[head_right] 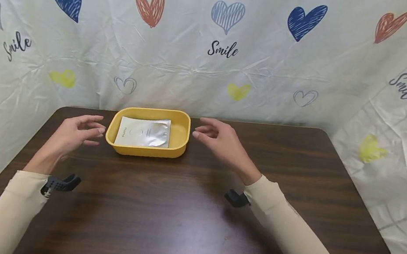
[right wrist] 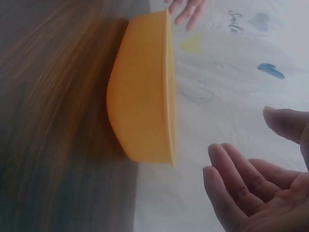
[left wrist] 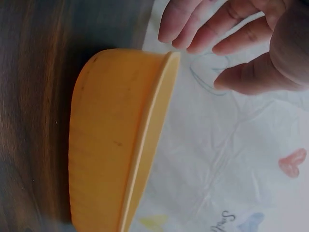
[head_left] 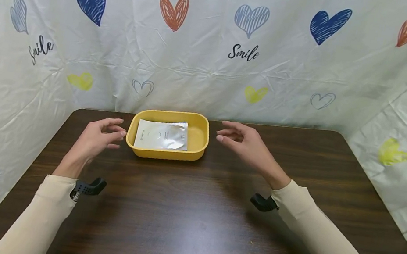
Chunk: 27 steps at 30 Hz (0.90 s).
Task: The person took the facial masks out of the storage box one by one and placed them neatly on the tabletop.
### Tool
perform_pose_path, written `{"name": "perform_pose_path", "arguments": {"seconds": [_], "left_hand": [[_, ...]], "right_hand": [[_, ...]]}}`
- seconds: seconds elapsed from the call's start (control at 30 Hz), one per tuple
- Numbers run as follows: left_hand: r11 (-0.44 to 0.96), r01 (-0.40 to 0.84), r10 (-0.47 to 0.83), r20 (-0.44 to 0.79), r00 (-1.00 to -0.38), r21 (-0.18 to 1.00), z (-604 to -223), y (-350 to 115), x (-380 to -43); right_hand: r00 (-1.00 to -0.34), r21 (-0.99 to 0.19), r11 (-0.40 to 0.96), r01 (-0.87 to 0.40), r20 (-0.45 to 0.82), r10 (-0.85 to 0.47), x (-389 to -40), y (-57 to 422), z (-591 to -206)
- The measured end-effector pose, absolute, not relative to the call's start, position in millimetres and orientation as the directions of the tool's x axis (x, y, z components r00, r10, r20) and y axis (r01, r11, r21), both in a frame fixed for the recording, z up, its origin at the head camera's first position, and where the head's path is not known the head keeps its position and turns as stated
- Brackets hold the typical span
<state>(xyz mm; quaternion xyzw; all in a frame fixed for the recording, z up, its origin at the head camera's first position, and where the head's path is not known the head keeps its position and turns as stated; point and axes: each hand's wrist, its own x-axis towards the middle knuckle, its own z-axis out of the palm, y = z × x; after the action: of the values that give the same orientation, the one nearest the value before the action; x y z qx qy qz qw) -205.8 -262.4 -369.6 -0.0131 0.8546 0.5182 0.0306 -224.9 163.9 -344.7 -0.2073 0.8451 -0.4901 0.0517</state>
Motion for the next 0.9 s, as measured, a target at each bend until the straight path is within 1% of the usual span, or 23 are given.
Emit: {"name": "perform_pose_path", "arguments": {"seconds": [0.13, 0.23, 0.4, 0.7, 0.9], "left_hand": [[0.374, -0.145, -0.043, -0.139, -0.989, 0.916, -374.9, -260.1, -212.1], [0.326, -0.213, -0.074, -0.2, -0.977, 0.921, -379.3, -258.8, -216.8], [0.228, -0.285, -0.073, -0.275, -0.959, 0.931, -385.7, -255.2, -223.3], [0.132, -0.344, -0.095, -0.334, -0.938, 0.93, -392.1, -251.5, -230.6], [0.063, -0.365, -0.086, -0.36, -0.929, 0.929, -395.2, -253.1, -232.7]], "right_hand": [[-0.908, -0.892, 0.377, -0.251, 0.082, -0.41, -233.2, 159.0, -346.5], [-0.91, -0.933, 0.313, -0.176, 0.033, -0.414, -238.4, 154.1, -346.6], [-0.9, -0.971, 0.229, -0.066, -0.042, -0.435, -245.5, 147.6, -348.0], [-0.861, -0.991, 0.128, 0.028, -0.089, -0.501, -256.2, 137.1, -350.6], [-0.846, -0.992, 0.095, 0.077, -0.116, -0.52, -262.9, 128.6, -349.6]]}}
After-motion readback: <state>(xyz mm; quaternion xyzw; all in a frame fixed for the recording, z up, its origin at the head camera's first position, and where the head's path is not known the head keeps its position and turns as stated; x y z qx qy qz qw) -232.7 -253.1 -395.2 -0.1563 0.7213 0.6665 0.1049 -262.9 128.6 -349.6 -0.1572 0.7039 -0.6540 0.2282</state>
